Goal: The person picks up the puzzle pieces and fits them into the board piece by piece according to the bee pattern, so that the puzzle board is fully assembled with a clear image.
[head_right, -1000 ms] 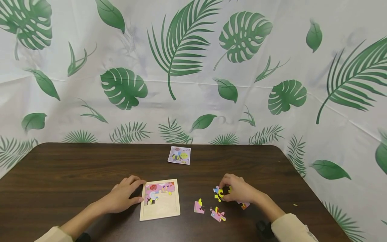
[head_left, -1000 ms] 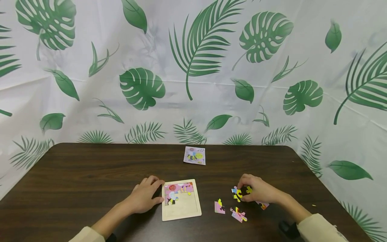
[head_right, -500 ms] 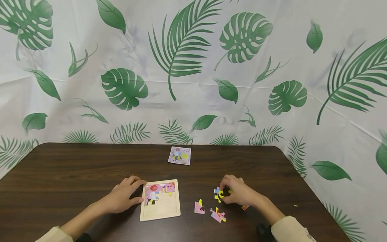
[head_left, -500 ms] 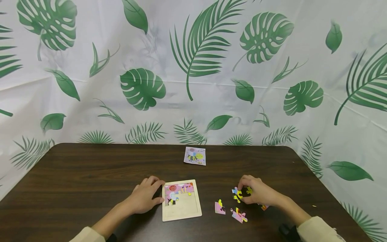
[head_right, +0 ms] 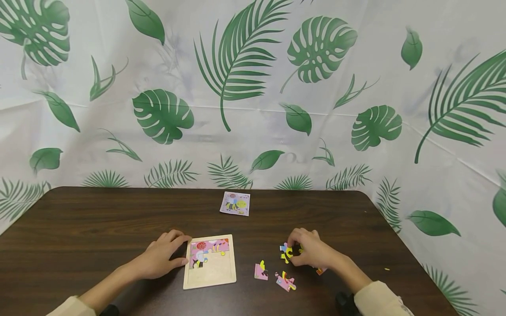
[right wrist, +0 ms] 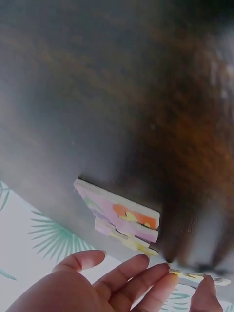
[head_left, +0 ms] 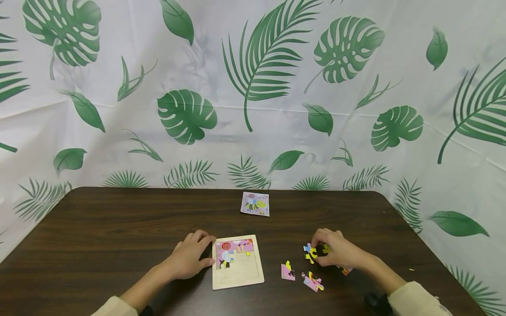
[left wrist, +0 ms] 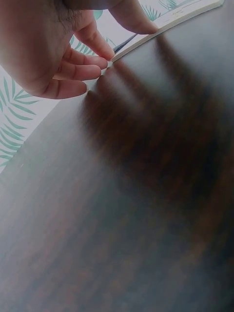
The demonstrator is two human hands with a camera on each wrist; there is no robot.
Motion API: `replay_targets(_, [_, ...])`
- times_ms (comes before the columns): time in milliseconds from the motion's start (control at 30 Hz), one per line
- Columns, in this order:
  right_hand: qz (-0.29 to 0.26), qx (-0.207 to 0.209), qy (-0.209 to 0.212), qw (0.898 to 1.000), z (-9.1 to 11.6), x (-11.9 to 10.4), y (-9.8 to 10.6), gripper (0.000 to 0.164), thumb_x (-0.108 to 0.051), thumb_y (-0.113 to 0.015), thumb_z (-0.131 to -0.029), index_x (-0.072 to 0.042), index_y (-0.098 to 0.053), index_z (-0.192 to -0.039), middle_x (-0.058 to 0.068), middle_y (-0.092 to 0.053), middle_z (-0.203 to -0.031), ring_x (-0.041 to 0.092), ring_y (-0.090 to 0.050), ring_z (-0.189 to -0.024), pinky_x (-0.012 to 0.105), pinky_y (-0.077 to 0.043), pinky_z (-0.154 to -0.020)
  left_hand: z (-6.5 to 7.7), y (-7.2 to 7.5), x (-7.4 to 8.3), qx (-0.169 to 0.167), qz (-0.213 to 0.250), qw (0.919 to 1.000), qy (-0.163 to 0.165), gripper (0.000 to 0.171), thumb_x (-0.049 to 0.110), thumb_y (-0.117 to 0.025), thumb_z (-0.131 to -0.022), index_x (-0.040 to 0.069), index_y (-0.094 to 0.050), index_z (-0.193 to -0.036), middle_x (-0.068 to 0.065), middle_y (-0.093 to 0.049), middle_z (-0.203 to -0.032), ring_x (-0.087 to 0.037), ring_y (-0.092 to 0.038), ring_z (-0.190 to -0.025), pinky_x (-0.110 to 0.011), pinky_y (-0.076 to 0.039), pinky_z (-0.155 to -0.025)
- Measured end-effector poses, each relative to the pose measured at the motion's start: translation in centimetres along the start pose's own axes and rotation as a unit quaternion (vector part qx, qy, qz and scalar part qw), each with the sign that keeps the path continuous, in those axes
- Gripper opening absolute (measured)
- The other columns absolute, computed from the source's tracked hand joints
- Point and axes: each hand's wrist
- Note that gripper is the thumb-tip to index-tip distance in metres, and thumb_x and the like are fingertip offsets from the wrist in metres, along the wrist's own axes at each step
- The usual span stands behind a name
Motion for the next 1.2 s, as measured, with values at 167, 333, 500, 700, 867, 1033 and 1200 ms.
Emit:
replay_targets(167, [0.006, 0.008, 0.006, 1.000, -0.4, -0.2, 0.1, 0.021, -0.016, -0.073, -0.072, -0.017, -0.056, -0.085, -0.010, -0.053, -0.089, 0.008, -0.050, -0.079, 0.037, -0.024, -0.069, 0.0, -0.1, -0.1, 0.000, -0.002, 1.0000, -0.002, 0.045, 0.023, -0.070, -0.080, 0.006, -0.054, -0.119, -0.010, -0.048, -0.116, -0.031, -0.043, -0.107, -0.054, -0.035, -0.078])
replay_targets(333, [0.002, 0.025, 0.025, 0.999, -1.1, -0.9, 0.0, 0.021, -0.015, -0.073, -0.072, -0.016, -0.056, -0.085, -0.010, -0.054, -0.087, 0.008, -0.051, -0.080, 0.037, -0.025, -0.070, 0.0, -0.1, -0.1, 0.000, -0.003, 1.0000, -0.001, 0.045, 0.022, -0.070, -0.080, 0.006, -0.054, -0.119, -0.010, -0.048, -0.116, -0.032, -0.043, -0.107, -0.054, -0.035, -0.078])
replay_targets(500, [-0.003, 0.026, 0.035, 0.999, -2.1, -1.5, -0.3, 0.021, -0.015, -0.072, -0.073, -0.016, -0.056, -0.087, -0.010, -0.054, -0.088, 0.010, -0.052, -0.082, 0.038, -0.026, -0.072, 0.0, -0.1, 0.0, 0.000, -0.004, 1.0000, 0.001, 0.045, 0.023, -0.070, -0.080, 0.006, -0.054, -0.119, -0.010, -0.047, -0.116, -0.031, -0.043, -0.107, -0.054, -0.035, -0.079])
replay_targets(700, [-0.006, 0.016, 0.038, 0.999, -3.6, -2.7, -0.9, 0.021, -0.016, -0.071, -0.072, -0.016, -0.057, -0.087, -0.011, -0.055, -0.089, 0.010, -0.052, -0.083, 0.038, -0.026, -0.072, 0.0, -0.1, 0.0, 0.001, -0.003, 1.0000, -0.001, 0.045, 0.022, -0.070, -0.080, 0.006, -0.054, -0.119, -0.010, -0.047, -0.116, -0.031, -0.043, -0.107, -0.054, -0.035, -0.079])
replay_targets(867, [-0.016, 0.009, 0.054, 0.998, -4.8, -4.2, -1.4, 0.020, -0.015, -0.071, -0.072, -0.014, -0.058, -0.087, -0.010, -0.055, -0.088, 0.010, -0.052, -0.083, 0.037, -0.026, -0.072, 0.0, -0.1, 0.0, 0.000, -0.004, 1.0000, 0.000, 0.045, 0.022, -0.070, -0.080, 0.006, -0.054, -0.119, -0.011, -0.047, -0.116, -0.031, -0.042, -0.107, -0.053, -0.035, -0.079])
replay_targets(1033, [-0.024, -0.012, 0.059, 0.998, -5.9, -5.8, -1.9, 0.020, -0.015, -0.071, -0.073, -0.013, -0.059, -0.089, -0.009, -0.055, -0.089, 0.011, -0.051, -0.085, 0.035, -0.026, -0.073, 0.0, -0.1, 0.0, 0.000, -0.007, 1.0000, 0.000, 0.045, 0.022, -0.070, -0.080, 0.006, -0.054, -0.119, -0.011, -0.047, -0.116, -0.031, -0.042, -0.107, -0.053, -0.036, -0.078])
replay_targets(1200, [-0.028, -0.036, 0.064, 0.997, -6.8, -7.6, -2.4, 0.020, -0.016, -0.071, -0.074, -0.013, -0.059, -0.090, -0.009, -0.054, -0.089, 0.011, -0.051, -0.087, 0.034, -0.027, -0.075, 0.0, 0.0, 0.0, -0.001, -0.009, 1.0000, 0.001, 0.045, 0.023, -0.070, -0.080, 0.006, -0.054, -0.119, -0.010, -0.047, -0.116, -0.031, -0.042, -0.107, -0.053, -0.036, -0.079])
Point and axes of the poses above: each hand's wrist, its own z-axis away from the middle knuckle, its own y-axis out of the back of the hand, x = y × z
